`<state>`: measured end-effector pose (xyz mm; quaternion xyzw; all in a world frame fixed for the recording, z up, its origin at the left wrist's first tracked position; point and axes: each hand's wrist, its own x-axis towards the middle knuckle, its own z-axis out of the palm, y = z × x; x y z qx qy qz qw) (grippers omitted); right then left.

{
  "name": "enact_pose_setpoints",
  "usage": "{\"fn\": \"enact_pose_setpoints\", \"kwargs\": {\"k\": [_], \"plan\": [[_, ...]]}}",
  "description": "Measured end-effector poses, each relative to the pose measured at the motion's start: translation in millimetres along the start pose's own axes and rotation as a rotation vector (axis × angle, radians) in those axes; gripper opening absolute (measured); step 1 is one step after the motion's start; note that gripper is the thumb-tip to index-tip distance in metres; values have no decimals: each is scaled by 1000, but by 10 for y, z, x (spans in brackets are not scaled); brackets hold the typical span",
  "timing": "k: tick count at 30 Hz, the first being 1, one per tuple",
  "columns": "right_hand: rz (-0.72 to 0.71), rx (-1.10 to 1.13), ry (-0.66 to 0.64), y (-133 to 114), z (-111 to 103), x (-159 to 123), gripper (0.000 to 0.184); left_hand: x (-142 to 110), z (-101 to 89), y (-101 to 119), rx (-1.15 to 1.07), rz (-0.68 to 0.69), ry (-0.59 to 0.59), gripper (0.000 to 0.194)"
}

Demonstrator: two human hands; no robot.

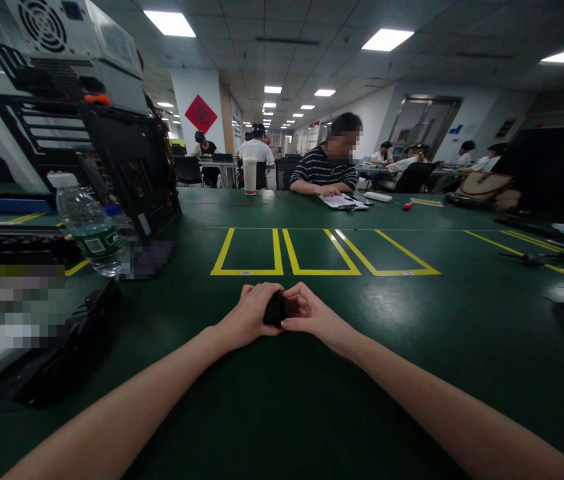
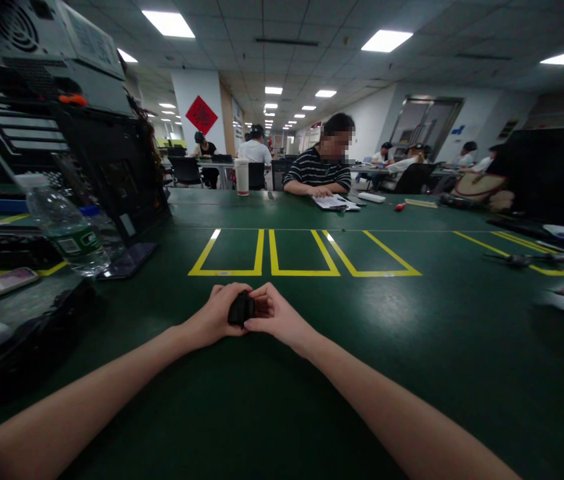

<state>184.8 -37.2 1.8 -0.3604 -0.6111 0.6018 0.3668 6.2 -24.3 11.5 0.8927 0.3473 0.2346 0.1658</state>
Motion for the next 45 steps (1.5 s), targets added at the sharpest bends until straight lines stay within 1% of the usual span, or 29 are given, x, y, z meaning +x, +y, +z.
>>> {"fn": "enact_pose_setpoints", "kwargs": {"k": [4, 8, 10, 12, 15, 17, 20, 22, 28, 31, 34, 36, 40, 45], "plan": [[-5, -22, 58, 4, 27, 5, 24, 9, 54, -43, 8, 3, 35, 53], [33, -38, 92, 15, 23, 27, 33, 3, 53, -41, 5, 6, 61, 54], [51, -30, 81, 20, 10, 33, 34, -4, 27, -22, -5, 14, 25, 53], [54, -12, 49, 24, -3, 32, 32, -6, 13, -13, -7, 14, 16, 52], [34, 23, 12, 21, -4, 18, 36, 4, 39, -35, 3, 7, 30, 52], [8, 36, 13, 17, 9, 10, 37, 14, 74, -62, 18, 7, 49, 54], [-23, 23, 47, 20, 31, 8, 27, 22, 109, -90, 30, 20, 74, 56], [-18, 5, 73, 31, 37, 14, 23, 21, 114, -94, 27, 25, 66, 56], [30, -32, 91, 78, 12, 44, 34, 9, 91, -78, 12, 11, 63, 56], [24, -37, 49, 81, 1, 40, 34, 8, 59, -53, 15, 3, 39, 54], [-7, -32, 18, 62, 1, 20, 38, 9, 24, -22, 19, -1, 13, 51], [-11, -35, 20, 44, 7, 8, 37, 8, 10, -9, 17, -3, 8, 51], [0, -38, 54, 36, 19, 7, 28, 6, 6, -5, 8, 0, 5, 52], [17, 0, 69, 67, 8, 28, 36, 13, 28, -16, 11, 0, 7, 52]]}}
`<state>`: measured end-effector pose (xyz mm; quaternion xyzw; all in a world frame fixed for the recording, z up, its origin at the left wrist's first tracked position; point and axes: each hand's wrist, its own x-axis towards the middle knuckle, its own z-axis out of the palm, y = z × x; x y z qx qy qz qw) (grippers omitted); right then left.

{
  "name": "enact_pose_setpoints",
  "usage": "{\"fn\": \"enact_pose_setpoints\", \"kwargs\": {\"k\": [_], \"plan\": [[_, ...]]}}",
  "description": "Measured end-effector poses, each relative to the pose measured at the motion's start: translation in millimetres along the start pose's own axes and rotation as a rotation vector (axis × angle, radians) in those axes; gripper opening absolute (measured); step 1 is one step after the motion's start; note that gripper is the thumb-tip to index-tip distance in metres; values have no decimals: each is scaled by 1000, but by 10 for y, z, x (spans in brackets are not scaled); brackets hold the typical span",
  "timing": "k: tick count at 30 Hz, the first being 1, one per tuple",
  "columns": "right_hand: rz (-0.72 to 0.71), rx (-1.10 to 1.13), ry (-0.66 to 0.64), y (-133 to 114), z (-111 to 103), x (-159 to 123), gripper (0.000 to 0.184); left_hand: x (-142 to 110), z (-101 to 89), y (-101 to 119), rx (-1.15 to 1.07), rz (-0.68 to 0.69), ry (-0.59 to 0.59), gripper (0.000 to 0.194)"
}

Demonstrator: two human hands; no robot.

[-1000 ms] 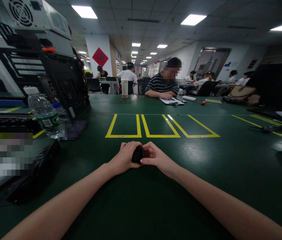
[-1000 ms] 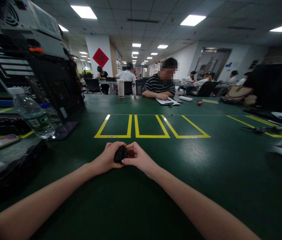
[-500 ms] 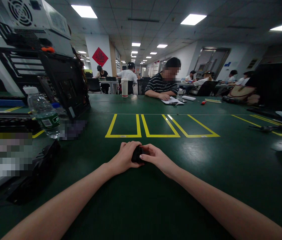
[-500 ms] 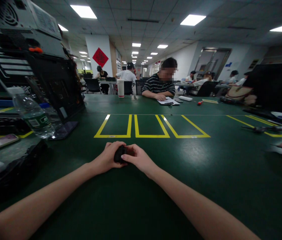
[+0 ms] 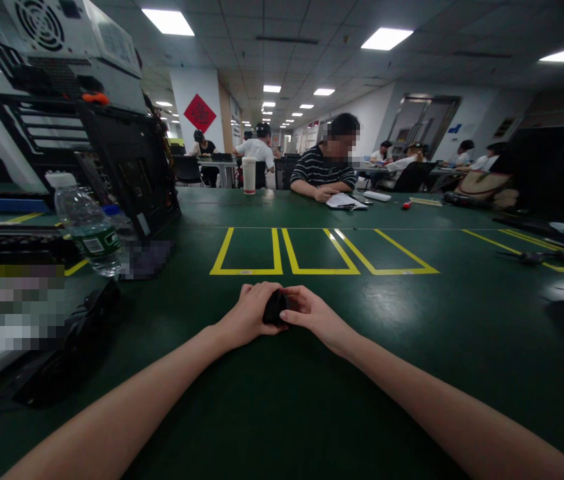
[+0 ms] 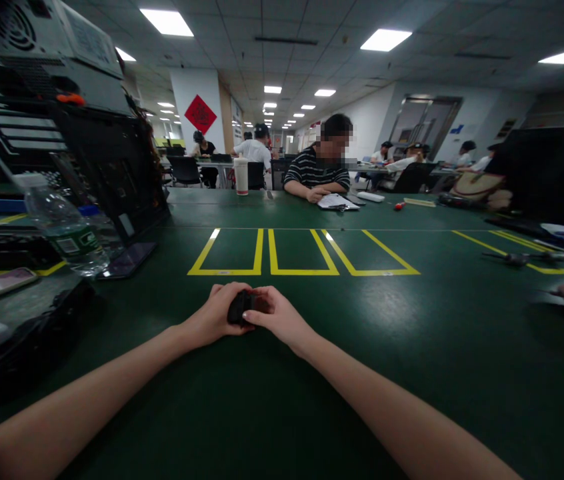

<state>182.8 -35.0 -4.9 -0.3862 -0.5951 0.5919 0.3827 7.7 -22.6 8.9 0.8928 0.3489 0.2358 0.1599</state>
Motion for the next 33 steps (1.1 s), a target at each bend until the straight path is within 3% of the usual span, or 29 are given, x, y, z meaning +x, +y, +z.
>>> {"fn": "enact_pose_setpoints", "kwargs": {"k": [6, 17, 26, 33], "plan": [[-50, 56, -22, 5, -4, -20, 37, 7, 15, -16, 17, -11, 9, 53], [-80, 28, 77, 30, 0, -10, 38, 3, 64, -58, 6, -4, 60, 54], [-21, -64, 52, -60, 48, 24, 31, -4, -1, 1, 9, 25, 13, 52], [-26, -81, 71, 13, 71, 28, 33, 6, -24, 42, 31, 21, -9, 49]]}}
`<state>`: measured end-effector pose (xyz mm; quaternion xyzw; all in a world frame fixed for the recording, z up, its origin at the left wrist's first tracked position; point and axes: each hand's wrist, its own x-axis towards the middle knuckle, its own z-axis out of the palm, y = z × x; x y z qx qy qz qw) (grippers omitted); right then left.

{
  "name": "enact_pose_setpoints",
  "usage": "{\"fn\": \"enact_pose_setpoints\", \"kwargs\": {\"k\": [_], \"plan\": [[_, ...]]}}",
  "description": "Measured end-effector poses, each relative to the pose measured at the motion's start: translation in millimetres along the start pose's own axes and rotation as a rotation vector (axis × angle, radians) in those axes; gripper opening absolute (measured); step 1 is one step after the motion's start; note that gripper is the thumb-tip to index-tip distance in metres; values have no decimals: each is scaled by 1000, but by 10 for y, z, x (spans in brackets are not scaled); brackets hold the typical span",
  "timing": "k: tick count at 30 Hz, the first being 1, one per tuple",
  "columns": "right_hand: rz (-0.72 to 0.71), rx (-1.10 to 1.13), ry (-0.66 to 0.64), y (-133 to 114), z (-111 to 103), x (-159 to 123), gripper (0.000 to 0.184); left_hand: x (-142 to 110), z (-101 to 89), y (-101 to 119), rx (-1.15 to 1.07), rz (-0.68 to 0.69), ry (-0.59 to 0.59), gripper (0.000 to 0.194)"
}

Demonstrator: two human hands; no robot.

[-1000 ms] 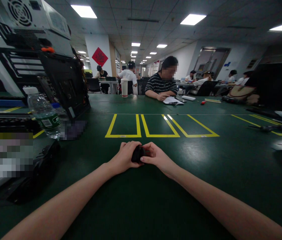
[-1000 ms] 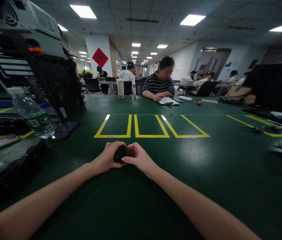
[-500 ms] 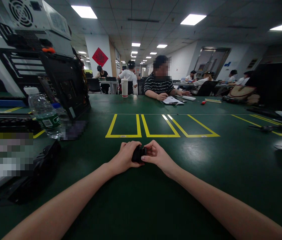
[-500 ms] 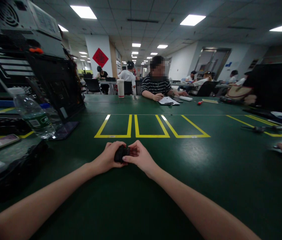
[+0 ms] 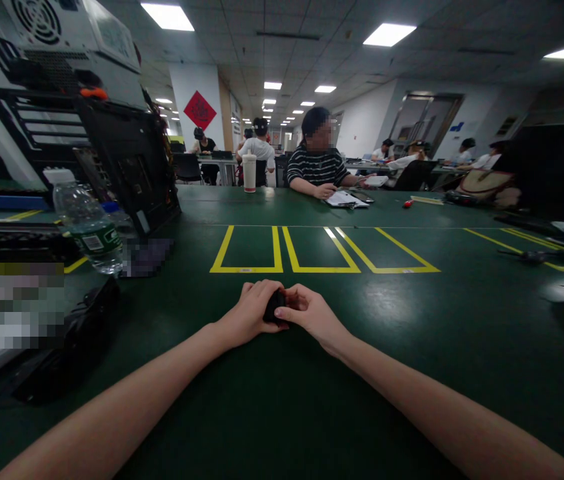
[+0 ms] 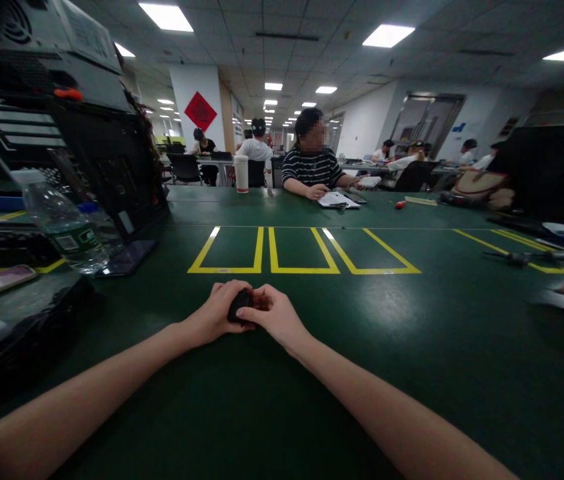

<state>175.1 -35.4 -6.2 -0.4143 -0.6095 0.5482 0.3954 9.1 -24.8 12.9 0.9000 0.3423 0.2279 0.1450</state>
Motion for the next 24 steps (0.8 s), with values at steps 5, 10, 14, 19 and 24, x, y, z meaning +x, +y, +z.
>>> {"fn": "enact_pose_setpoints", "kwargs": {"k": [5, 10, 14, 19, 24], "plan": [[22, 17, -2, -49, 6, -69, 28, -3, 9, -3, 3, 10, 8, 48], [63, 16, -10, -83, -17, -75, 29, -21, -4, -15, 0, 9, 6, 47], [3, 4, -58, -40, -33, -46, 25, -20, -4, -14, 6, -5, -2, 47], [-29, -3, -84, -44, -30, -59, 26, -20, -4, -2, -10, -2, 12, 47], [-23, -61, -29, -57, -24, -75, 23, -24, -11, -1, -17, -15, 10, 48]]}}
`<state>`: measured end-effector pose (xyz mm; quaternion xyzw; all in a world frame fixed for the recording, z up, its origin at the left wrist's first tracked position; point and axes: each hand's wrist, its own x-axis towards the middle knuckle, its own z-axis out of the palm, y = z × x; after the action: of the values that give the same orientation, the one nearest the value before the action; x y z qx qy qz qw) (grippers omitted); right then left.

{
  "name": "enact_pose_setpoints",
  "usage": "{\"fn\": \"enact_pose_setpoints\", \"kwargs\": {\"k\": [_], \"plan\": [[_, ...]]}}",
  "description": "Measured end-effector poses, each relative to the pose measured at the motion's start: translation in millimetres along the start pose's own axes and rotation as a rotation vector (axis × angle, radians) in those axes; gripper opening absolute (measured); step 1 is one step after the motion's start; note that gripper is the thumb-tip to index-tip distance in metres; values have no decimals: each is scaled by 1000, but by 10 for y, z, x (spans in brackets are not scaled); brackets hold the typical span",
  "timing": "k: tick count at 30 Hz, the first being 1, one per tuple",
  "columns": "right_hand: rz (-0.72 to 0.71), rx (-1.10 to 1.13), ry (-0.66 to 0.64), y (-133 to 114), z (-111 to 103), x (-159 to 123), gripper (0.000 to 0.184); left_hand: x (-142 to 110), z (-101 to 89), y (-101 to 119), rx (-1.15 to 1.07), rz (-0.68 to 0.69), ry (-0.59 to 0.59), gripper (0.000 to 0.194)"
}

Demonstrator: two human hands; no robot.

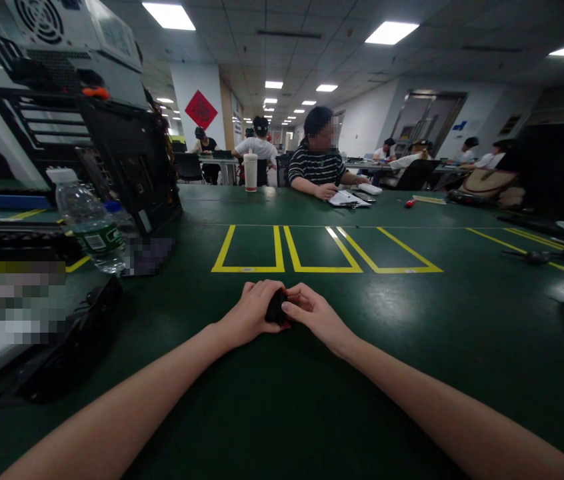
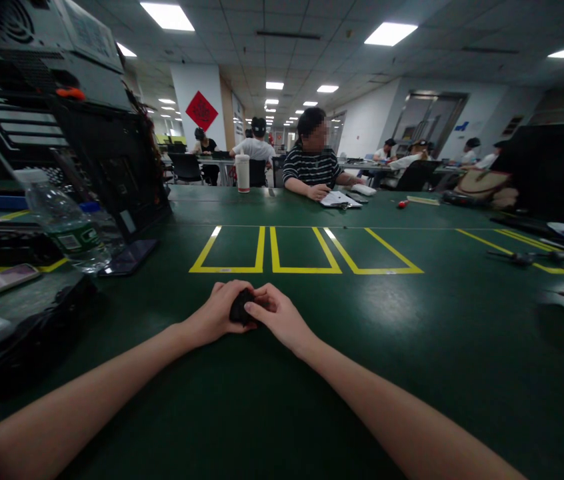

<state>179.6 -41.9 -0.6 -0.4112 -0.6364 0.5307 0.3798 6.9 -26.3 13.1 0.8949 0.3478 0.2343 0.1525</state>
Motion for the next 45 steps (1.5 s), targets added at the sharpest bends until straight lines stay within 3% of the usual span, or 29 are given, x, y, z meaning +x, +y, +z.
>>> {"fn": "enact_pose_setpoints", "kwargs": {"k": [5, 12, 18, 25, 32, 37, 45], "plan": [[29, 13, -14, 66, -12, 40, 29, 8, 30, -28, 4, 8, 3, 48], [-41, 63, -97, 51, -22, 33, 33, 21, 75, -55, 24, 2, 33, 50], [-26, 11, -40, 64, 0, 32, 23, 7, 7, 2, 5, 7, 4, 46], [21, 4, -30, 69, -11, 33, 28, 15, 35, -28, 14, 6, 8, 48], [-35, 16, -77, 51, -25, 22, 29, 6, 15, -7, 9, 12, -1, 46], [-47, -2, -32, 56, 9, 23, 23, 22, 123, -93, 34, 15, 74, 54], [19, 19, -16, 67, -21, 43, 29, 14, 96, -83, 18, 14, 29, 50]]}}
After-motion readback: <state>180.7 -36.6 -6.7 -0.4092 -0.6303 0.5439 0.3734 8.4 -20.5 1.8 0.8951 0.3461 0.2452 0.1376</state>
